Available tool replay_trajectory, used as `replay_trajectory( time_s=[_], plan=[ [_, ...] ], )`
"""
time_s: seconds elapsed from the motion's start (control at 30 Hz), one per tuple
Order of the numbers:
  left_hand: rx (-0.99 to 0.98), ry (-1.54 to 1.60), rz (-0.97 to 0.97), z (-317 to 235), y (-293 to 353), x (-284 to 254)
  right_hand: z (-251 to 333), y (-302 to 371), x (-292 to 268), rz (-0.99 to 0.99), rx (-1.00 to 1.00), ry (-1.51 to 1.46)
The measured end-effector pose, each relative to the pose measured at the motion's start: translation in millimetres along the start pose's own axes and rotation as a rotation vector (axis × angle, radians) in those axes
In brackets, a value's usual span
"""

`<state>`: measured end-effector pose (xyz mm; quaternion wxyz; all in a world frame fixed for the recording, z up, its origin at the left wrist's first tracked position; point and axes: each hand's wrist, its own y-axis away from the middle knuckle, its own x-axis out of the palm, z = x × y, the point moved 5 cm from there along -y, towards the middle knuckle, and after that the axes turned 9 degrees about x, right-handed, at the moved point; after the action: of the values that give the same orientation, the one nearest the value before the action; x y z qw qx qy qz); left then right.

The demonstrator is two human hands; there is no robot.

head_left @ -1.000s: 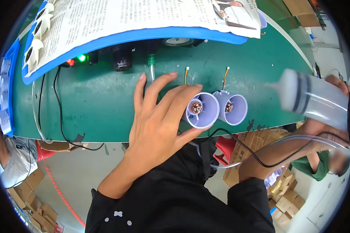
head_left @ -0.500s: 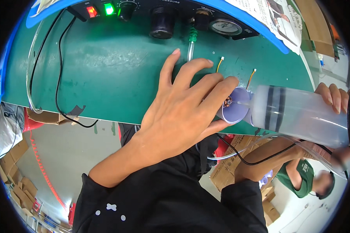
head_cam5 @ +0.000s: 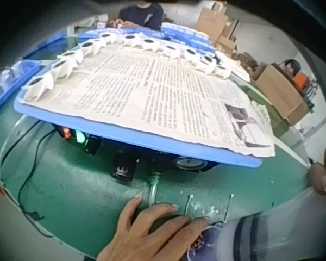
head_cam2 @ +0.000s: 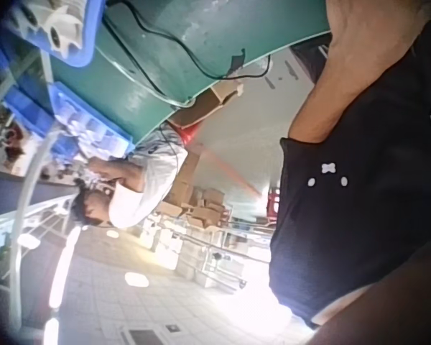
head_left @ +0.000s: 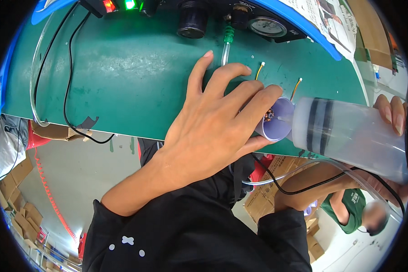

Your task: Assembling small cooling fans and applying adhesive using a pneumatic dispenser at an industrial workstation.

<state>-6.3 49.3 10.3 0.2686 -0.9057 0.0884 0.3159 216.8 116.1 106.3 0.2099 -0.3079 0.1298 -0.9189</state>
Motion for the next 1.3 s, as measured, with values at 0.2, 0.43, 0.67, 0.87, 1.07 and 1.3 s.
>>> replay_trajectory(
  time_s=[0.2,0.43,0.67,0.87,1.07,1.3],
  plan=[
    [0.012,-0.018,-0.017,0.2,-0.4,-1.7,-1.4,6.2,-5.7,-0.008,-0.003,-0.042],
    [0.013,-0.010,-0.005,0.2,-0.5,-1.4,-1.1,10.8,-9.1,-0.016,-0.008,-0.086],
    [0.002,-0.013,-0.002,-0.4,-1.1,-0.7,-1.5,12.6,-9.6,-0.020,-0.010,-0.130],
    [-0.002,-0.020,0.003,-0.3,-1.4,-0.7,-1.6,14.7,-11.2,-0.023,-0.012,-0.170],
    [0.004,-0.034,0.008,-1.3,-1.2,-0.2,-0.3,18.8,-12.2,-0.023,-0.023,-0.211],
    [0.001,-0.031,0.021,-0.8,-1.5,-1.0,2.6,17.7,-6.5,-0.026,-0.022,-0.252]
  ],
)
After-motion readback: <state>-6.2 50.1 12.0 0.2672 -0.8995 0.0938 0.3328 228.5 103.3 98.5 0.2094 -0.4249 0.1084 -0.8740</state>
